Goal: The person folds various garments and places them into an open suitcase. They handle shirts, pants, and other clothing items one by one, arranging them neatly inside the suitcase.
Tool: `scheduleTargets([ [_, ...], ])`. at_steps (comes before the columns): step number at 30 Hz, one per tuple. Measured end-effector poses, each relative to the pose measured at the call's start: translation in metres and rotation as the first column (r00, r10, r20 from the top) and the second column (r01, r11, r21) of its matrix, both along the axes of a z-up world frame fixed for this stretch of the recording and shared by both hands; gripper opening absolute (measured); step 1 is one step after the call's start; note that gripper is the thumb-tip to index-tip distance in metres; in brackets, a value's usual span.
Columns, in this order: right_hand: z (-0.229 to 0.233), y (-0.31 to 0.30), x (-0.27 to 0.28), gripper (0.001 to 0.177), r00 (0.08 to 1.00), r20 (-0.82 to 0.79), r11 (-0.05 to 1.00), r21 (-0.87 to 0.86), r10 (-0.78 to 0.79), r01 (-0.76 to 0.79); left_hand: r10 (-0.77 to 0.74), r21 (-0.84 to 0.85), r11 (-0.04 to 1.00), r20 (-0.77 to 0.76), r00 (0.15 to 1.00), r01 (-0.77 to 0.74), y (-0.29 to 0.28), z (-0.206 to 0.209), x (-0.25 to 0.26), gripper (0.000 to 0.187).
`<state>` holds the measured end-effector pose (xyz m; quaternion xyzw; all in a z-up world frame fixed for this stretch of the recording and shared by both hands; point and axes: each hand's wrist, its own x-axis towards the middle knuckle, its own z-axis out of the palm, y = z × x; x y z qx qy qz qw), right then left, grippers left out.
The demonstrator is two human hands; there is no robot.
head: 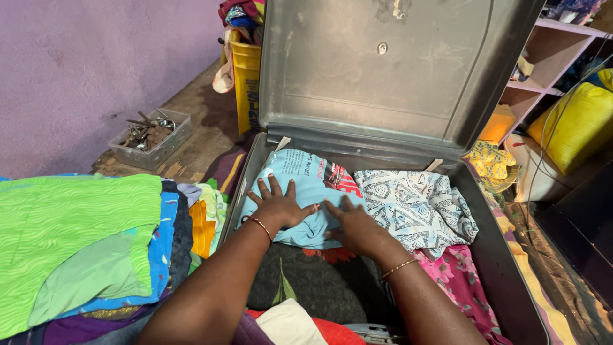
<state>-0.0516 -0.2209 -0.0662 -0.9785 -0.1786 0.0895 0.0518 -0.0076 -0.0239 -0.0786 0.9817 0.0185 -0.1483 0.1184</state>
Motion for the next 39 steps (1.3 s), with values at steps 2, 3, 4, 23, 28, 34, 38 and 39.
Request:
scheduleTargets([
  [2, 0.004, 0.015, -0.01, 0.085, 0.997, -0.011, 0.996, -0.03, 0.08, -0.08, -0.006, -0.016, 1.0, 0.018, 1.0, 0.006, -0.001, -0.013, 0.006, 0.105],
  [3, 0.008, 0.022, -0.015, 0.082, 0.993, -0.063, 0.993, -0.06, 0.099, -0.103, -0.008, -0.024, 1.0, 0.03, 1.0, 0.009, 0.0, -0.018, 0.01, 0.105],
  [4, 0.01, 0.025, -0.022, 0.079, 0.986, -0.121, 0.988, -0.091, 0.116, -0.128, -0.015, -0.029, 0.999, 0.03, 0.999, 0.016, 0.001, -0.023, 0.012, 0.106],
  [23, -0.009, -0.004, 0.011, 0.058, 0.997, 0.006, 0.991, 0.114, 0.076, -0.076, -0.001, 0.02, 1.0, 0.078, 0.997, -0.001, -0.025, 0.007, 0.01, 0.091],
  [28, -0.013, -0.014, 0.015, 0.089, 0.995, -0.1, 0.999, -0.045, 0.001, -0.005, 0.056, -0.028, 0.998, -0.078, 0.995, -0.058, -0.028, 0.019, -0.016, 0.093],
  [34, -0.016, -0.007, 0.011, 0.112, 0.981, -0.192, 0.982, -0.18, 0.019, -0.054, 0.051, -0.047, 0.997, -0.09, 0.995, -0.056, -0.027, 0.011, -0.018, 0.093],
  [38, -0.02, -0.005, 0.012, 0.111, 0.975, -0.216, 0.981, -0.196, -0.049, 0.006, 0.053, -0.043, 0.997, -0.089, 0.995, -0.057, -0.029, 0.009, -0.016, 0.093],
  [39, -0.022, -0.007, 0.014, 0.111, 0.981, -0.193, 0.985, -0.169, -0.011, -0.022, 0.054, -0.041, 0.997, -0.09, 0.995, -0.058, -0.029, 0.01, -0.016, 0.093],
])
